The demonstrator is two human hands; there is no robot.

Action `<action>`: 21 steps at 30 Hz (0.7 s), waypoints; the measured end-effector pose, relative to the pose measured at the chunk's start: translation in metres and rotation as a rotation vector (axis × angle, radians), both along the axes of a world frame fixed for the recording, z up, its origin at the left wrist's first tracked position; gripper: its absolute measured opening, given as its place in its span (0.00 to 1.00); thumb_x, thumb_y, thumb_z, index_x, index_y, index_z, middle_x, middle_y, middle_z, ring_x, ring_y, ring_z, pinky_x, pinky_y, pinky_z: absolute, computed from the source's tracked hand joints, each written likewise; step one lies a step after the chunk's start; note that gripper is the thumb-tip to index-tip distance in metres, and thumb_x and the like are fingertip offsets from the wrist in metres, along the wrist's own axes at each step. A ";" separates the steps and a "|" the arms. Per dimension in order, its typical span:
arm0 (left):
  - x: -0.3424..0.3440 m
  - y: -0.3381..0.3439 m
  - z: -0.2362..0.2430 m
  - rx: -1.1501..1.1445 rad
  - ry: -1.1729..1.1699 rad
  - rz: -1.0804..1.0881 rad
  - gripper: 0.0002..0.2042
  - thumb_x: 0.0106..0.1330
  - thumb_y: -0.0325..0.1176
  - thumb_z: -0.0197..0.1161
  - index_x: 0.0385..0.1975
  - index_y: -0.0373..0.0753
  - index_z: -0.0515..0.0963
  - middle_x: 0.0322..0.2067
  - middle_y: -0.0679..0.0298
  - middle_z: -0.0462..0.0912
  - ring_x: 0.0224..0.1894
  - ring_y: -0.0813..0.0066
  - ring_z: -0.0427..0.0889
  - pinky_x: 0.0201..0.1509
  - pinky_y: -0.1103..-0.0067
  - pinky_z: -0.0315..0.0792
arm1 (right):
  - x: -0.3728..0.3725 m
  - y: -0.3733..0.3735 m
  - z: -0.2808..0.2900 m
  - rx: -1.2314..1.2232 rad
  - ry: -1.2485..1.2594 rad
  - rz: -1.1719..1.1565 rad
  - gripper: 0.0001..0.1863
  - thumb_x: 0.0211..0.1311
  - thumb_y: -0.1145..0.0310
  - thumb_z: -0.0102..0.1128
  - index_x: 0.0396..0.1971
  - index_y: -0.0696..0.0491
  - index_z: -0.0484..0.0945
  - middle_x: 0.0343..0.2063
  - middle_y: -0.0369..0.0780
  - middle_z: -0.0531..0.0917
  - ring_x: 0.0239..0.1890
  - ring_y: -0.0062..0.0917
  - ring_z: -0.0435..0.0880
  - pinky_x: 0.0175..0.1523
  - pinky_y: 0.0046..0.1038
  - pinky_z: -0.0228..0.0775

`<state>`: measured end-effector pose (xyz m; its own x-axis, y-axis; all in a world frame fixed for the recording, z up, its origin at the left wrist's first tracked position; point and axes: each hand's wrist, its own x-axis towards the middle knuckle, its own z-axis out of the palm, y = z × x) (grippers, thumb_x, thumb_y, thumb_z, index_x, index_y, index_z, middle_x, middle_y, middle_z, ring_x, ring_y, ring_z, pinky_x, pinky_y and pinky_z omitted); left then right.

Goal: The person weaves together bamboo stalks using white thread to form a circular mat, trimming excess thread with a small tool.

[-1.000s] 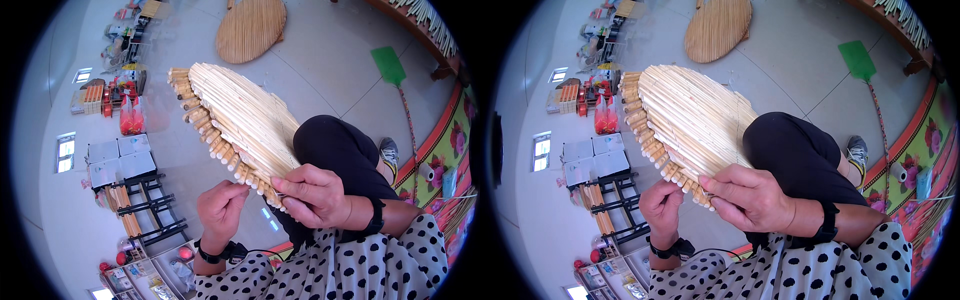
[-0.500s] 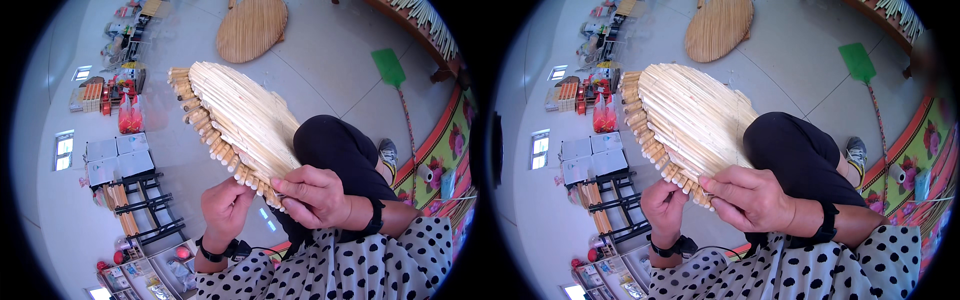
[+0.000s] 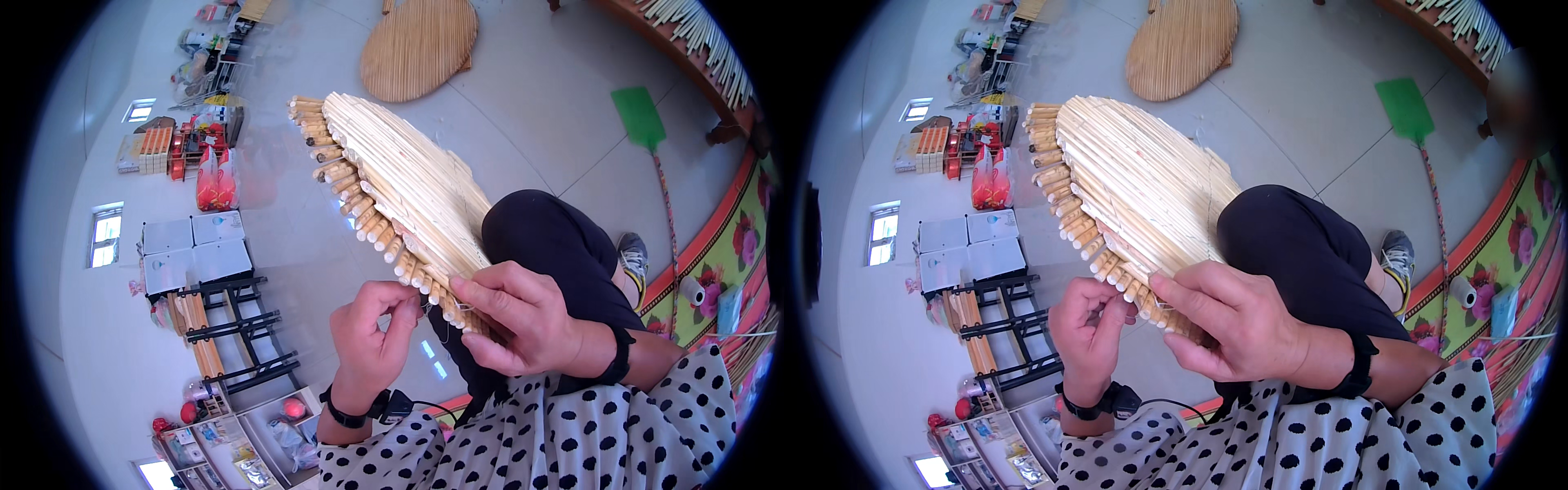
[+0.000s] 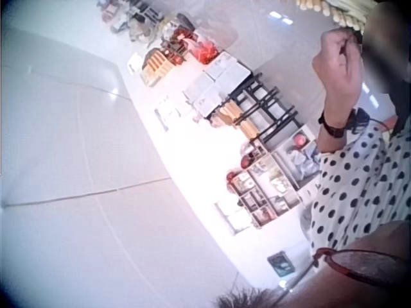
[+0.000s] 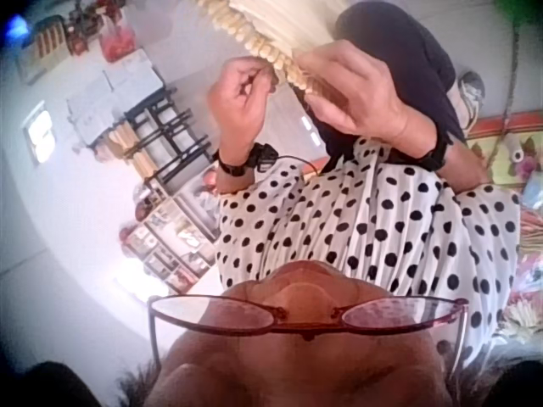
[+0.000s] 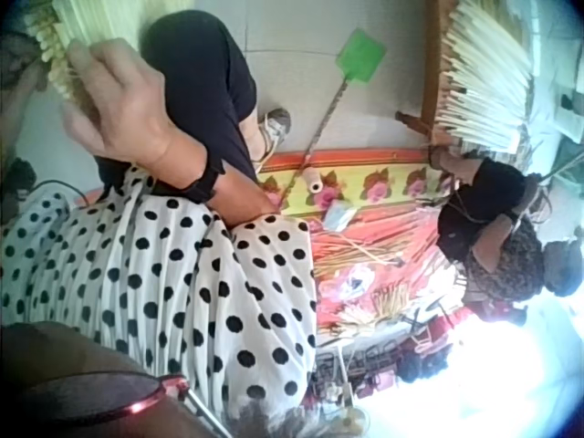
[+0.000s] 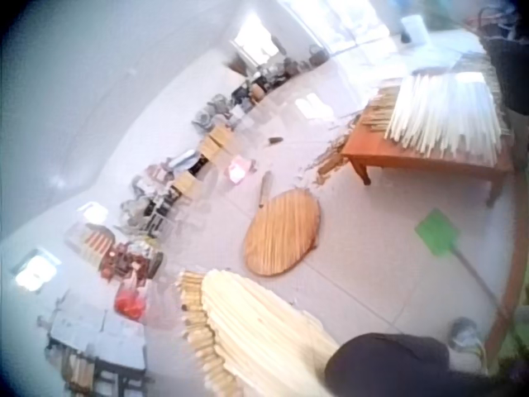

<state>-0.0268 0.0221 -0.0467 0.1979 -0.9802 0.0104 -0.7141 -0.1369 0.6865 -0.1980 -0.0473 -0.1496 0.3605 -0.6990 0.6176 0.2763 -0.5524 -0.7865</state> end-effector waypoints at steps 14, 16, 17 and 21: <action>-0.024 -0.003 -0.018 -0.208 0.182 0.151 0.10 0.64 0.18 0.55 0.41 0.32 0.62 0.22 0.62 0.80 0.23 0.79 0.79 0.30 0.84 0.73 | 0.005 0.008 0.006 0.009 0.013 -0.027 0.32 0.44 0.68 0.71 0.53 0.60 0.77 0.34 0.41 0.79 0.27 0.28 0.80 0.29 0.25 0.76; -0.027 -0.006 -0.023 -0.205 0.197 0.116 0.11 0.65 0.20 0.54 0.43 0.32 0.62 0.26 0.61 0.78 0.26 0.79 0.78 0.33 0.82 0.72 | 0.004 0.007 0.008 -0.021 0.032 -0.083 0.31 0.44 0.67 0.72 0.52 0.60 0.77 0.35 0.42 0.79 0.27 0.29 0.81 0.29 0.25 0.76; -0.027 -0.006 -0.016 -0.172 0.127 0.115 0.11 0.64 0.19 0.53 0.43 0.33 0.61 0.31 0.60 0.75 0.31 0.79 0.76 0.35 0.82 0.72 | 0.004 0.008 0.010 -0.036 0.035 -0.127 0.31 0.44 0.67 0.72 0.52 0.60 0.77 0.35 0.42 0.79 0.27 0.29 0.81 0.29 0.25 0.76; -0.015 0.002 0.007 -0.112 -0.149 0.061 0.14 0.58 0.19 0.48 0.45 0.33 0.65 0.42 0.60 0.67 0.42 0.74 0.71 0.41 0.81 0.71 | 0.013 0.025 0.012 0.007 0.194 -0.127 0.31 0.43 0.66 0.68 0.52 0.56 0.76 0.36 0.44 0.79 0.32 0.37 0.81 0.31 0.33 0.78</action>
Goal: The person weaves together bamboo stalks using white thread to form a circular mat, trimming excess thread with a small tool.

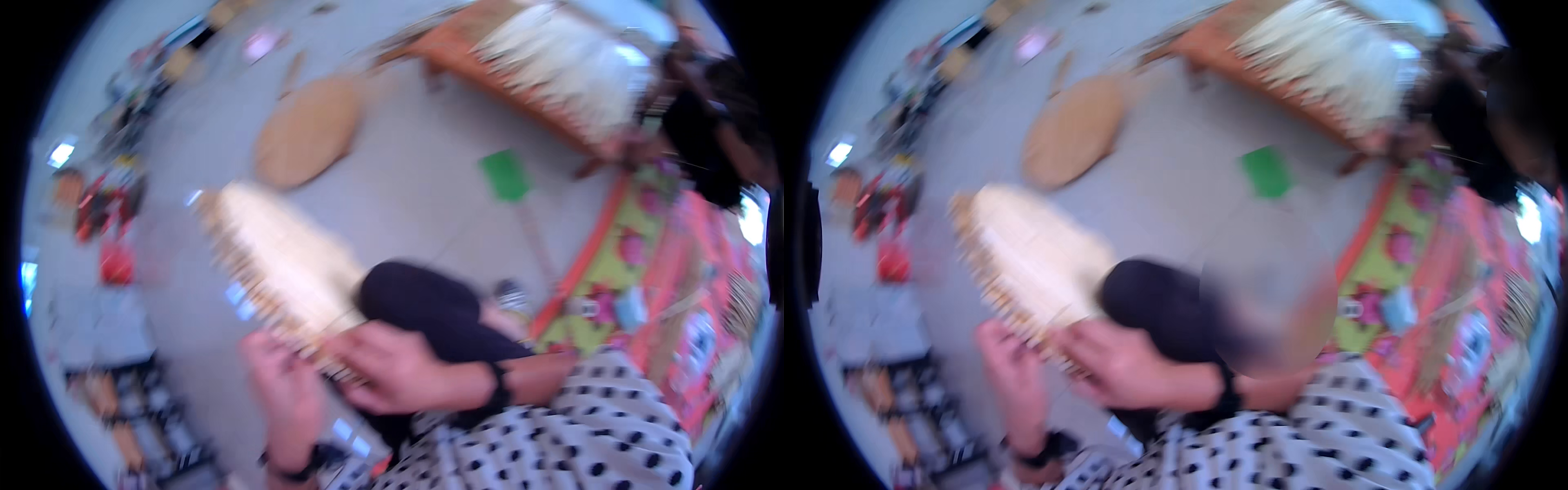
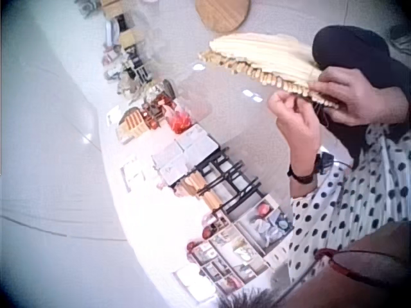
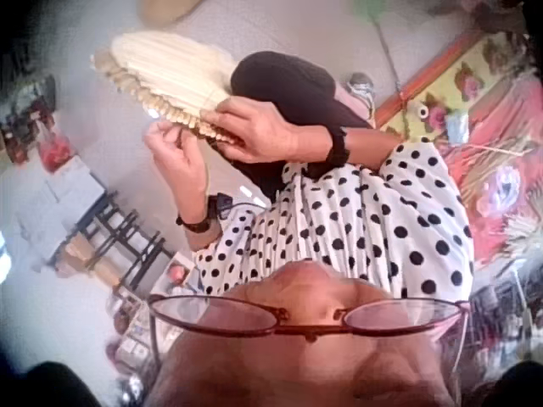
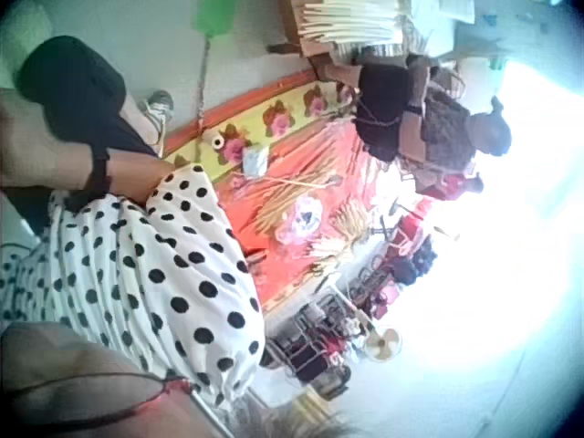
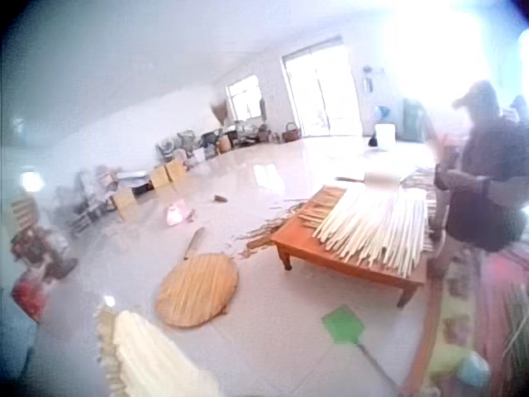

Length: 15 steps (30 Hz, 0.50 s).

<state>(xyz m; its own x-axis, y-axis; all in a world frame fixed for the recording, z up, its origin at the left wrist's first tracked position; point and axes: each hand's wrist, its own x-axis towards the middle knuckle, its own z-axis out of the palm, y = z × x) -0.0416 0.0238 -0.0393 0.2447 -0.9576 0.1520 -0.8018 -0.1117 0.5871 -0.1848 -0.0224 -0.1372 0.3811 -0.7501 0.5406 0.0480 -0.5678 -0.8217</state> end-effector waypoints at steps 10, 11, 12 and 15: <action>0.029 -0.058 0.058 -0.061 -0.883 -0.368 0.37 0.44 0.18 0.63 0.62 0.41 0.66 0.67 0.54 0.62 0.73 0.53 0.51 0.74 0.54 0.42 | -0.001 0.010 -0.003 -0.004 -0.069 -0.094 0.31 0.49 0.76 0.61 0.58 0.59 0.69 0.40 0.45 0.72 0.41 0.40 0.76 0.41 0.35 0.75; 0.035 -0.061 0.059 -0.027 -0.888 -0.430 0.36 0.44 0.18 0.63 0.60 0.41 0.69 0.64 0.54 0.65 0.71 0.52 0.54 0.73 0.53 0.43 | 0.001 0.015 -0.001 -0.003 -0.070 -0.094 0.31 0.49 0.78 0.59 0.58 0.59 0.68 0.39 0.45 0.71 0.41 0.41 0.75 0.43 0.36 0.74; 0.027 -0.077 0.055 -0.021 -0.874 -0.545 0.34 0.43 0.18 0.64 0.58 0.40 0.71 0.62 0.54 0.69 0.70 0.51 0.58 0.73 0.52 0.44 | -0.009 0.016 -0.002 -0.029 -0.043 -0.155 0.32 0.49 0.78 0.59 0.59 0.59 0.68 0.39 0.46 0.71 0.41 0.41 0.75 0.43 0.36 0.74; 0.032 -0.094 0.031 -0.226 -0.806 -0.735 0.20 0.39 0.17 0.62 0.37 0.38 0.79 0.38 0.57 0.79 0.42 0.55 0.78 0.67 0.48 0.55 | 0.004 0.023 -0.013 -0.061 -0.021 -0.195 0.32 0.48 0.80 0.57 0.59 0.59 0.67 0.38 0.46 0.71 0.41 0.41 0.75 0.45 0.37 0.72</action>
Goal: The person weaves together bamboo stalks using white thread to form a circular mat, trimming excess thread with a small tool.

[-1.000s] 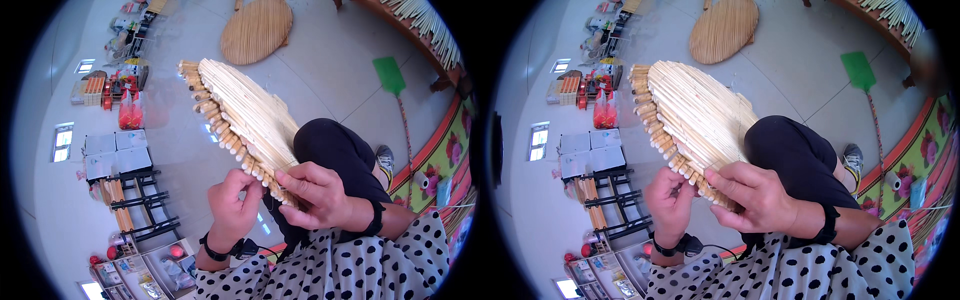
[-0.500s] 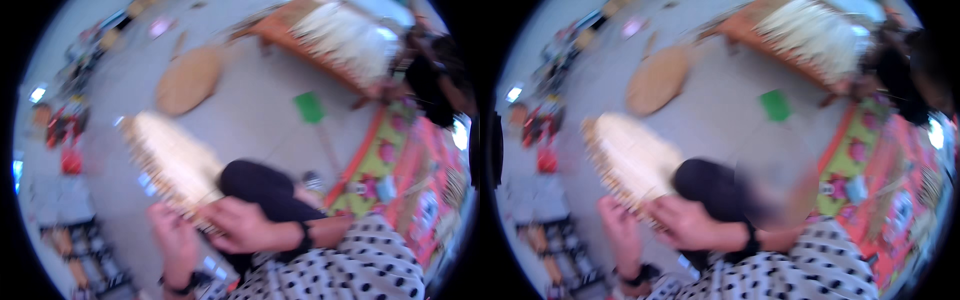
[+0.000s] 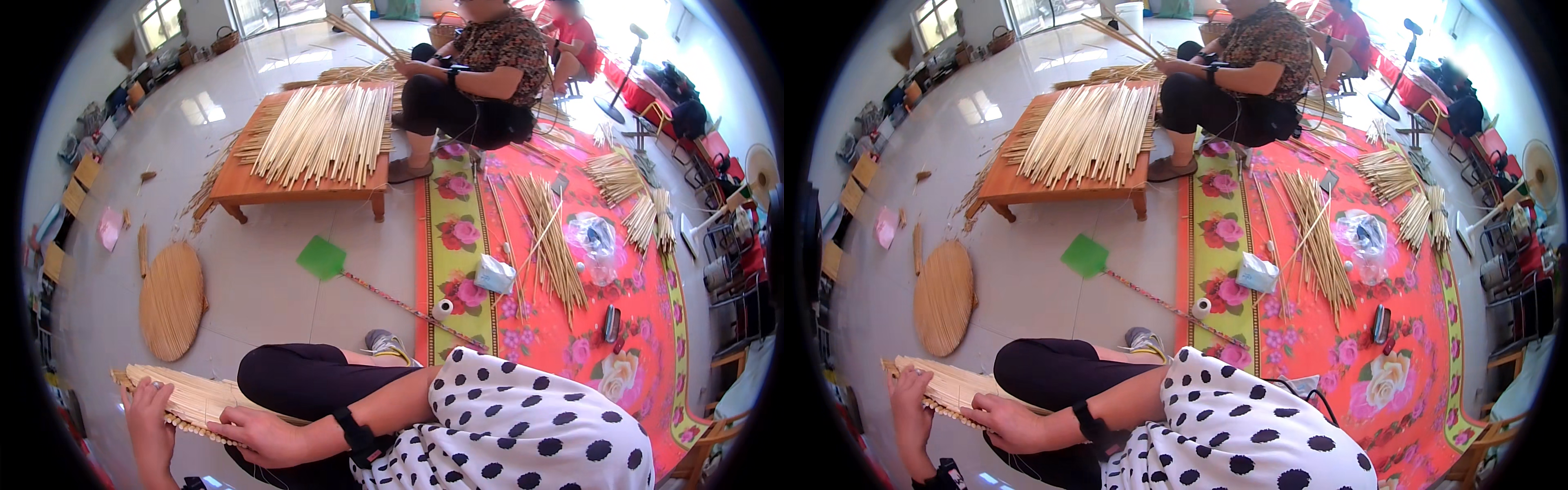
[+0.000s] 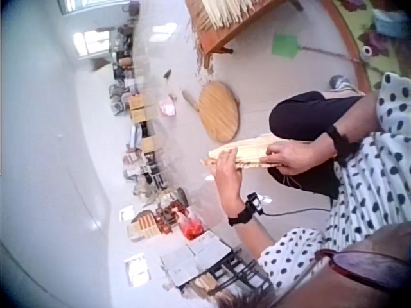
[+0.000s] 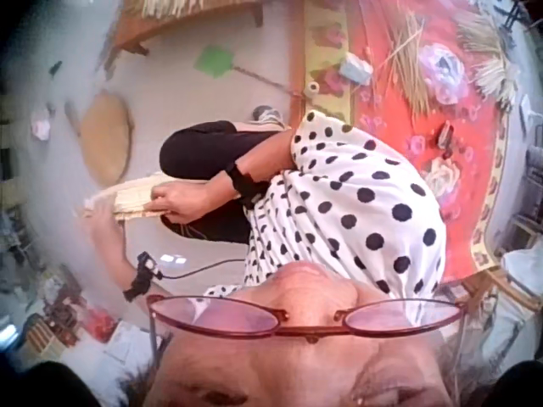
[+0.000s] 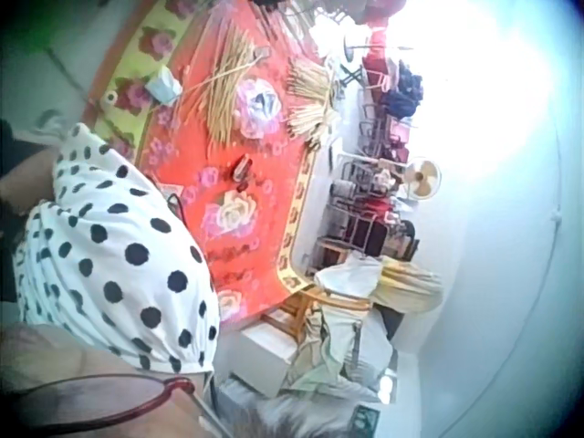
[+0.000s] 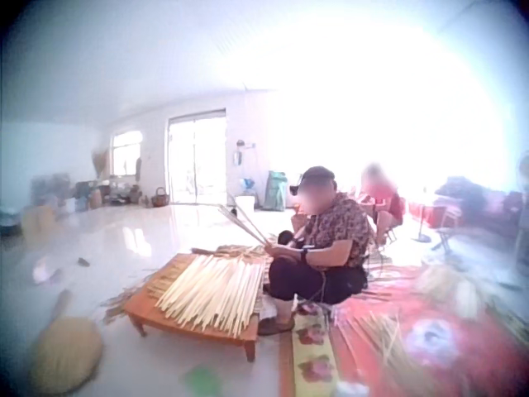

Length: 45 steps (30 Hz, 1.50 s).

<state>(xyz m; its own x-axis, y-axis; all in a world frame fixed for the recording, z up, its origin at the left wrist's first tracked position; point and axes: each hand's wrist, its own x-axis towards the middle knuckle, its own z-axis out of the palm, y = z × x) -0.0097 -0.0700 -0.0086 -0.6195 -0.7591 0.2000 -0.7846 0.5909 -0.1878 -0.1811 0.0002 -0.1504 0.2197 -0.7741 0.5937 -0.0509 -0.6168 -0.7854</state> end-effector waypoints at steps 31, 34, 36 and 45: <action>0.021 -0.001 -0.033 -0.136 0.285 0.502 0.10 0.50 0.32 0.70 0.30 0.37 0.81 0.28 0.51 0.83 0.33 0.48 0.82 0.36 0.62 0.74 | -0.032 -0.081 0.050 -0.266 0.239 -0.217 0.17 0.42 0.76 0.60 0.38 0.56 0.79 0.39 0.43 0.77 0.49 0.39 0.73 0.51 0.35 0.69; 0.029 -0.008 -0.054 -0.173 0.313 0.649 0.12 0.51 0.37 0.72 0.31 0.36 0.82 0.28 0.51 0.84 0.32 0.49 0.83 0.35 0.62 0.74 | -0.020 -0.082 0.035 -0.234 0.221 -0.199 0.16 0.42 0.77 0.59 0.37 0.56 0.80 0.37 0.45 0.78 0.47 0.41 0.75 0.50 0.37 0.70; 0.031 -0.012 -0.076 -0.193 0.280 0.799 0.16 0.50 0.42 0.73 0.30 0.37 0.82 0.27 0.51 0.84 0.30 0.50 0.82 0.34 0.61 0.74 | -0.021 -0.081 0.026 -0.212 0.257 -0.153 0.16 0.43 0.77 0.58 0.37 0.55 0.80 0.38 0.47 0.78 0.45 0.44 0.77 0.50 0.40 0.72; -0.026 0.033 -0.079 -0.247 0.552 1.026 0.13 0.51 0.44 0.68 0.24 0.39 0.81 0.23 0.55 0.83 0.28 0.52 0.82 0.32 0.60 0.74 | -0.048 -0.067 0.026 -0.022 0.210 -0.082 0.16 0.51 0.78 0.60 0.43 0.56 0.81 0.33 0.45 0.83 0.39 0.40 0.82 0.45 0.34 0.75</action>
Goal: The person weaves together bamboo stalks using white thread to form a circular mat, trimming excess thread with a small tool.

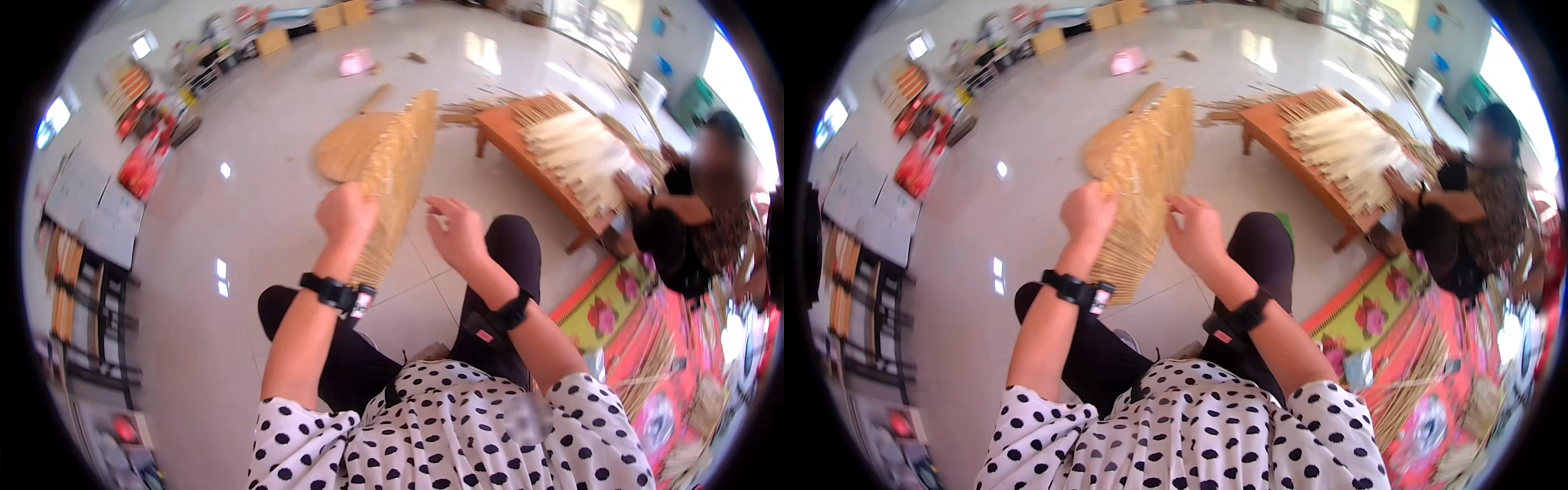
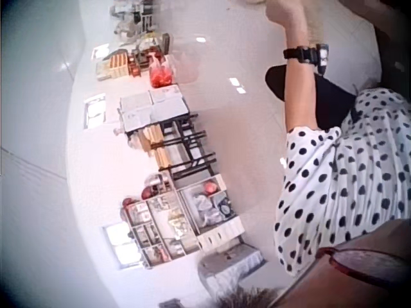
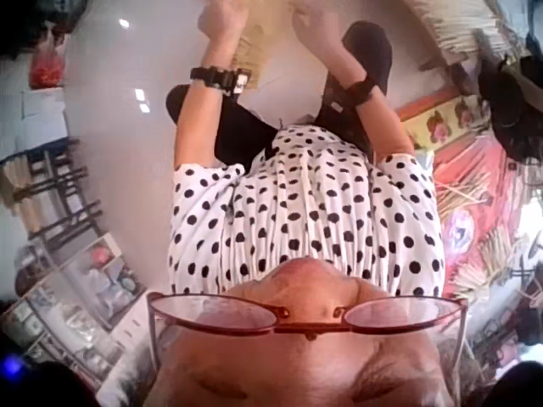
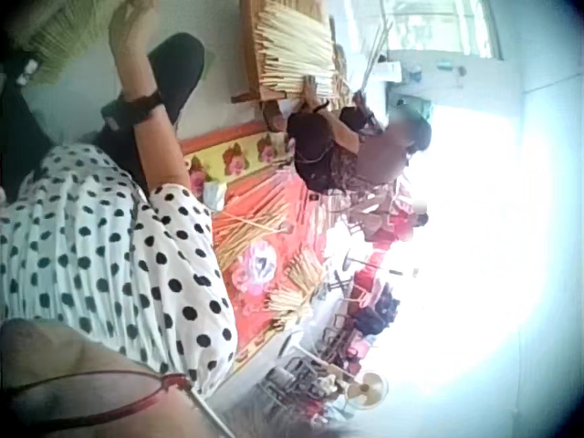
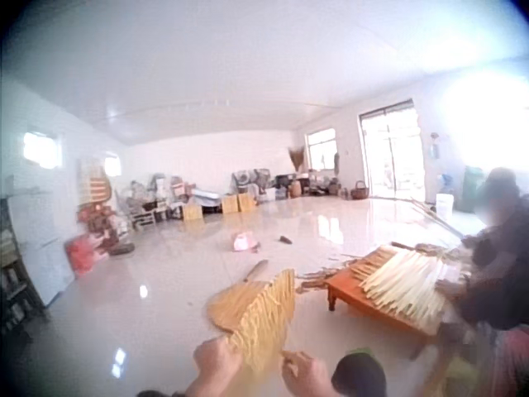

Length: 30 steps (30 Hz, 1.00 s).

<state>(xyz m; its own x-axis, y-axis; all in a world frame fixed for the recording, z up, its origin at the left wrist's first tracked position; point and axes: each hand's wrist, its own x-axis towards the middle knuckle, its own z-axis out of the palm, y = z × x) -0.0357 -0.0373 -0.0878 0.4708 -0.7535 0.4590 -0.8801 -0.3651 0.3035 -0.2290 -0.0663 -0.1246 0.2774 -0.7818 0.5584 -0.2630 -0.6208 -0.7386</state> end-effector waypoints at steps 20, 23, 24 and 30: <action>-0.099 0.078 -0.071 -0.425 0.556 -0.518 0.36 0.59 0.29 0.63 0.65 0.27 0.53 0.57 0.34 0.62 0.57 0.35 0.65 0.59 0.58 0.66 | 0.003 0.059 0.016 0.456 -0.102 0.071 0.19 0.64 0.65 0.58 0.49 0.64 0.76 0.36 0.42 0.84 0.40 0.27 0.84 0.41 0.24 0.77; -0.107 0.086 -0.080 -0.412 0.510 -0.555 0.38 0.59 0.30 0.63 0.65 0.24 0.50 0.59 0.33 0.59 0.59 0.34 0.62 0.61 0.57 0.62 | -0.002 0.069 0.010 0.182 0.059 -0.024 0.22 0.57 0.66 0.64 0.46 0.66 0.76 0.33 0.46 0.83 0.37 0.31 0.85 0.40 0.27 0.77; -0.111 0.089 -0.085 -0.383 0.522 -0.558 0.39 0.59 0.31 0.64 0.66 0.23 0.48 0.60 0.33 0.57 0.61 0.34 0.60 0.64 0.57 0.59 | -0.001 0.074 0.010 0.174 0.088 -0.058 0.21 0.56 0.65 0.64 0.45 0.65 0.77 0.32 0.47 0.82 0.36 0.33 0.85 0.39 0.28 0.77; -0.118 0.100 -0.081 -0.313 0.637 -0.669 0.41 0.60 0.33 0.64 0.66 0.22 0.46 0.64 0.33 0.50 0.67 0.34 0.52 0.70 0.59 0.53 | 0.003 0.091 0.021 0.098 0.320 -0.303 0.14 0.57 0.64 0.64 0.31 0.62 0.78 0.21 0.48 0.80 0.24 0.37 0.81 0.32 0.33 0.73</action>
<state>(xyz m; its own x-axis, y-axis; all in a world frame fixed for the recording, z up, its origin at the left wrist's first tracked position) -0.1534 0.0631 -0.1693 0.2191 -0.8428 0.4916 -0.5137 0.3287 0.7925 -0.2261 0.0244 -0.1039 0.1742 -0.8993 0.4010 -0.6468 -0.4116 -0.6421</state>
